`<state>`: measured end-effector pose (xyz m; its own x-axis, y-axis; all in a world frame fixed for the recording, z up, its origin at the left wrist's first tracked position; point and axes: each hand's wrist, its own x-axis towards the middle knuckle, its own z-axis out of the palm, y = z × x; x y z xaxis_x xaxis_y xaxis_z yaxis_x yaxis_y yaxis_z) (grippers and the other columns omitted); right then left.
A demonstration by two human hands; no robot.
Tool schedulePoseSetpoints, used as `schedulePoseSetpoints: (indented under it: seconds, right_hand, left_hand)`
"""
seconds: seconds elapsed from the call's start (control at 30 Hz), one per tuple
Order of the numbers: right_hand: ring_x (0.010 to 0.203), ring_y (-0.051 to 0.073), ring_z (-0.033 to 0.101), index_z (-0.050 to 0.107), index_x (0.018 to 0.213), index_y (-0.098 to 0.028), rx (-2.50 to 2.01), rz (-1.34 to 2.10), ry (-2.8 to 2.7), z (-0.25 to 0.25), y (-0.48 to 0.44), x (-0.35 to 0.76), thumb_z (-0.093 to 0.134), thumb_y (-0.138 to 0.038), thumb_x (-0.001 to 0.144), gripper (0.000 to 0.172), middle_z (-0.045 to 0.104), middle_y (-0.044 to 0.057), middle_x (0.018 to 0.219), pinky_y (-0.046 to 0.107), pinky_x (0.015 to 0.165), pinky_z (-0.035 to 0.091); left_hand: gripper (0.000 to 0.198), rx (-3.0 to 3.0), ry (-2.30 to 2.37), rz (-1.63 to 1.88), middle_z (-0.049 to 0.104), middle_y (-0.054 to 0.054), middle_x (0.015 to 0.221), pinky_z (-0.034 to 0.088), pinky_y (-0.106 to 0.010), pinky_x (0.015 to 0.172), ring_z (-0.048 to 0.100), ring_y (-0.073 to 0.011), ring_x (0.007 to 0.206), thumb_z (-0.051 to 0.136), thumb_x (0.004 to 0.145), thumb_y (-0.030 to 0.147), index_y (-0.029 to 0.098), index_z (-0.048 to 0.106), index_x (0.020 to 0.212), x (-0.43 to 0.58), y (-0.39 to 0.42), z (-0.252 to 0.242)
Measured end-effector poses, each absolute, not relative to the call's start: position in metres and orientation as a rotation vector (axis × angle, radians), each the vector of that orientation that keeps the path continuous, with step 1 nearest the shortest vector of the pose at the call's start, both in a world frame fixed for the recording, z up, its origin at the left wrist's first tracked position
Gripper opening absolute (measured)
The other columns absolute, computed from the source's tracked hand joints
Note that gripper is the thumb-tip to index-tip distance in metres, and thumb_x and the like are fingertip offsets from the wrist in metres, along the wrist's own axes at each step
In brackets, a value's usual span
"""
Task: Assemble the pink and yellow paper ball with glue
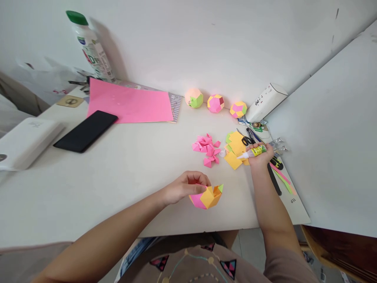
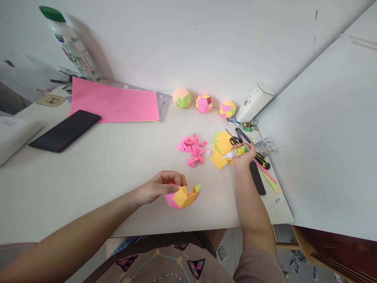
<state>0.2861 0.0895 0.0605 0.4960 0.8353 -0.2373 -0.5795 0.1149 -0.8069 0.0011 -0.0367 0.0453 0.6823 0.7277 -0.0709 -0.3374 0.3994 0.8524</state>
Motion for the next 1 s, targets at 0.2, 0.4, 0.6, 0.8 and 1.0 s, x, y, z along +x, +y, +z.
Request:
schedulePoseSetpoints:
  seconds: [0.2, 0.4, 0.6, 0.8, 1.0]
  right_hand:
    - [0.036, 0.010, 0.044, 0.038, 0.059, -0.021, -0.914, 1.023, -0.360, 0.067, 0.090, 0.297, 0.041, -0.045, 0.075, 0.029, 0.041, -0.006, 0.042, 0.024, 0.039, 0.040]
    - [0.041, 0.011, 0.048, 0.042, 0.061, -0.021, -0.938, 1.049, -0.425, 0.057, 0.089, 0.295, 0.046, -0.046, 0.071, 0.027, 0.046, -0.006, 0.046, 0.025, 0.043, 0.044]
    - [0.055, 0.012, 0.056, 0.050, 0.070, -0.020, -0.852, 1.145, -0.404, 0.062, 0.085, 0.295, 0.051, -0.031, 0.067, 0.011, 0.055, -0.003, 0.058, 0.033, 0.059, 0.054]
    - [0.072, 0.016, 0.062, 0.054, 0.070, -0.020, -0.679, 1.177, -0.540, 0.073, 0.077, 0.302, 0.056, -0.022, 0.067, 0.004, 0.060, -0.001, 0.069, 0.041, 0.075, 0.056]
    - [0.079, 0.013, 0.065, 0.060, 0.073, -0.018, -0.582, 1.059, -0.663, 0.103, 0.076, 0.290, 0.060, -0.023, 0.079, 0.007, 0.062, -0.001, 0.074, 0.033, 0.083, 0.055]
  left_hand:
    - [0.018, 0.940, 0.501, 0.699, 0.059, -0.003, 0.078, 0.037, -0.024, 0.061, 0.051, -0.0117, 0.066, 0.067, 0.070, 0.026, 0.014, 0.055, 0.065, 0.001, -0.036, 0.044]
    - [0.017, 0.937, 0.508, 0.685, 0.059, -0.003, 0.079, 0.037, -0.025, 0.061, 0.052, -0.0124, 0.067, 0.067, 0.070, 0.026, 0.014, 0.056, 0.066, 0.002, -0.036, 0.042]
    - [0.017, 0.944, 0.499, 0.689, 0.059, -0.003, 0.078, 0.037, -0.025, 0.061, 0.052, -0.0123, 0.067, 0.067, 0.069, 0.025, 0.014, 0.055, 0.065, 0.002, -0.036, 0.045]
    - [0.016, 0.949, 0.491, 0.696, 0.059, -0.003, 0.078, 0.037, -0.025, 0.062, 0.051, -0.0123, 0.067, 0.067, 0.069, 0.025, 0.014, 0.056, 0.065, 0.002, -0.037, 0.047]
    - [0.016, 0.930, 0.478, 0.698, 0.060, -0.003, 0.080, 0.038, -0.026, 0.062, 0.052, -0.0126, 0.068, 0.067, 0.069, 0.024, 0.014, 0.055, 0.065, 0.003, -0.037, 0.042]
